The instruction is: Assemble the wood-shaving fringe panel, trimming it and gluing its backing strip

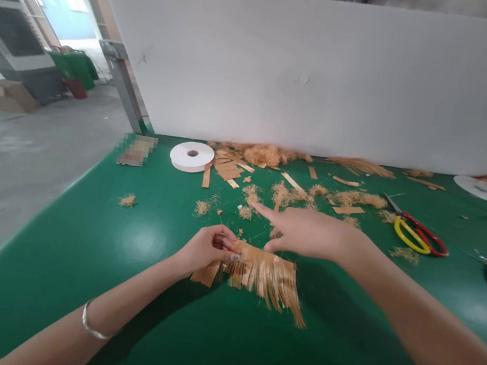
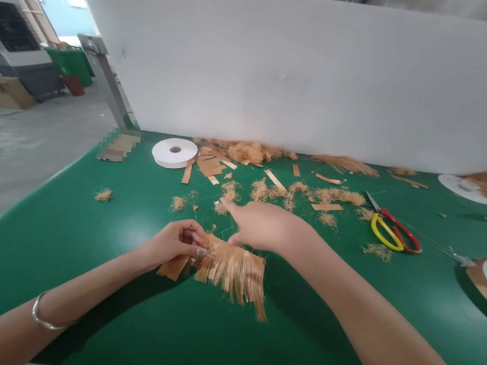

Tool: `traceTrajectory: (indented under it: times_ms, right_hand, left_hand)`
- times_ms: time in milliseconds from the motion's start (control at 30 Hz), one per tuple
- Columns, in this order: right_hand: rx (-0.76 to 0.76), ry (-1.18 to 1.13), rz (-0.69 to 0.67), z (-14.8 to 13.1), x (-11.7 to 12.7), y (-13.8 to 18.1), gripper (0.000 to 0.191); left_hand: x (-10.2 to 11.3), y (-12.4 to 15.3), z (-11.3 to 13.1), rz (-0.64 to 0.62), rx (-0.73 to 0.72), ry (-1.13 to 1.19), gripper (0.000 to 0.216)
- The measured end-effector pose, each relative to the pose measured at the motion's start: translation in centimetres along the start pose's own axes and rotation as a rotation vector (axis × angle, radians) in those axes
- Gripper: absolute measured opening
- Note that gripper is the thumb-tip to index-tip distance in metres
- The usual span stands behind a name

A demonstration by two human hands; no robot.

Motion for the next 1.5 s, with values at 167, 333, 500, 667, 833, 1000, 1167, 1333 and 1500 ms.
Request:
traceTrajectory:
  times_ms: [167, 333, 500, 667, 833, 1000, 1167, 1333, 1500]
  right_hand:
    - [-0.061, 0.253, 0.455, 1.3, 3.0, 0.0, 0.028]
    - [0.138, -0.68, 0.299, 4.0, 1.9, -0.2, 0.073]
    - [0.352, -1.122, 0.071, 4.1, 1.1, 0.3, 0.084]
    - [0.426, -0.734, 0.219, 2.5, 2.0, 0.2, 0.085]
    - [0.019, -0.126, 0.769, 4.3, 5.0, -0.6, 0.084]
    - [0.158, -0.473, 0.523, 4.0, 4.3, -2.0, 0.067]
    - [0.391, -0.491, -0.276, -0.5, -1.5, 0.3, 0.076]
    - [-0.149, 0.093, 0.054, 3.6, -0.8, 0.1, 0.059]
    - [-0.153, 0.011, 0.86, 2.1, 6.6, 3.4, 0.069]
  left_hand:
    - [0.0, 0.0, 0.0, -0.002, 0.008, -0.005, 0.043]
    - [-0.6, 0.2, 0.2, -0.025, 0.036, 0.028, 0.046]
    - [-0.9, 0.3, 0.4, -0.048, 0.039, 0.002, 0.045]
    - [-1.0, 0.3, 0.6, -0.062, 0.032, 0.014, 0.043]
    - [-1.0, 0.5, 0.6, -0.061, 0.042, 0.004, 0.045]
    - [-1.3, 0.7, 0.8, -0.093, 0.012, 0.046, 0.046]
    - [-1.5, 0.7, 0.6, -0.13, 0.006, 0.075, 0.047]
    - [-1.5, 0.9, 0.6, -0.153, 0.005, 0.033, 0.048]
    - [-1.7, 1.1, 0.7, -0.182, 0.003, 0.001, 0.047]
Point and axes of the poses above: each hand's wrist, its own y-axis away from the middle knuckle, its own x-axis out of the back of the hand, z = x × y, the point moved 10 cm from there along -y, towards the middle knuckle, and after that the axes turned 6 degrees about -x, right-handed, at the moved point
